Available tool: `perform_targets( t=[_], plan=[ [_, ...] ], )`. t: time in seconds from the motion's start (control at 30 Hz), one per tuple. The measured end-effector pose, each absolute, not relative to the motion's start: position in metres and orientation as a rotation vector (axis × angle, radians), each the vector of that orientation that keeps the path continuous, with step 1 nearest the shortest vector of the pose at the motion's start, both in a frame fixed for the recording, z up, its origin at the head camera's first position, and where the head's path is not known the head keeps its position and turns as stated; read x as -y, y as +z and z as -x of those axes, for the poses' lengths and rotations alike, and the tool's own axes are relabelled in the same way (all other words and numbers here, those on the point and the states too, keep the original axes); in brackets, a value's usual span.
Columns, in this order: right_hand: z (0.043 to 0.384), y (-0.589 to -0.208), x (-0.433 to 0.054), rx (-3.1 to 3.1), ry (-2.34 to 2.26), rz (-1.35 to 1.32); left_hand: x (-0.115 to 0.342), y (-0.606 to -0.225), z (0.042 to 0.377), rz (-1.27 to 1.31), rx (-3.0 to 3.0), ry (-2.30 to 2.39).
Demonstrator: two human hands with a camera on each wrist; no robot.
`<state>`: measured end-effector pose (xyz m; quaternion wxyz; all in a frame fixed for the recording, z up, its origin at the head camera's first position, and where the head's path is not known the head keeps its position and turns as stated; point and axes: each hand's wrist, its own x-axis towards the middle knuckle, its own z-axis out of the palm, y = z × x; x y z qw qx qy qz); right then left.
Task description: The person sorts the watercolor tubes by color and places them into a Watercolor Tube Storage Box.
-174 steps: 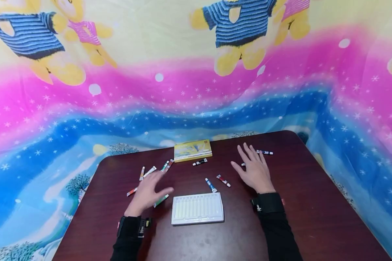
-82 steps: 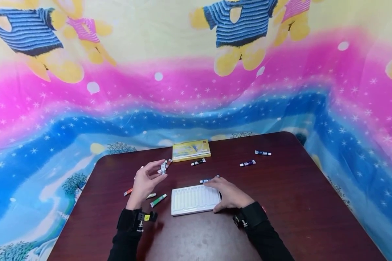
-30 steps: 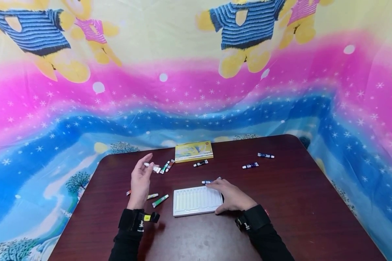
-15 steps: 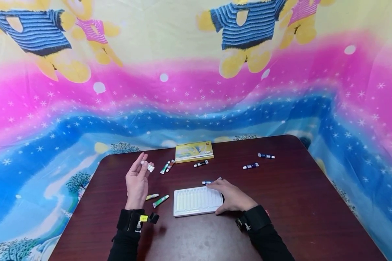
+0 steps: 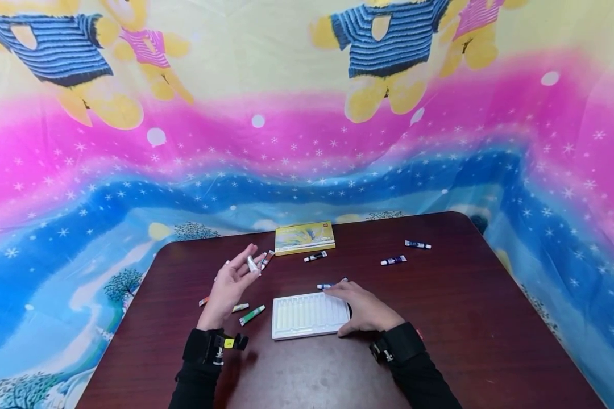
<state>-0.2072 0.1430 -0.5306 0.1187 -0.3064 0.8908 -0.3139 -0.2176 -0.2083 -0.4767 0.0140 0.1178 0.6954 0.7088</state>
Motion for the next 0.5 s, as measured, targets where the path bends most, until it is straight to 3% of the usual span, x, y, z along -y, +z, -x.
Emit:
perform_targets(
  t=[0.13,0.5],
  plan=[
    [0.207,-0.531,-0.143,-2.602,-0.916,0.902,0.206,-0.481,0.212,-0.517,-2.211,2.021],
    [0.208,-0.532,-0.144,-2.597,-0.905,0.896,0.192,-0.498,0.196,-0.515,-2.468,1.745]
  ],
)
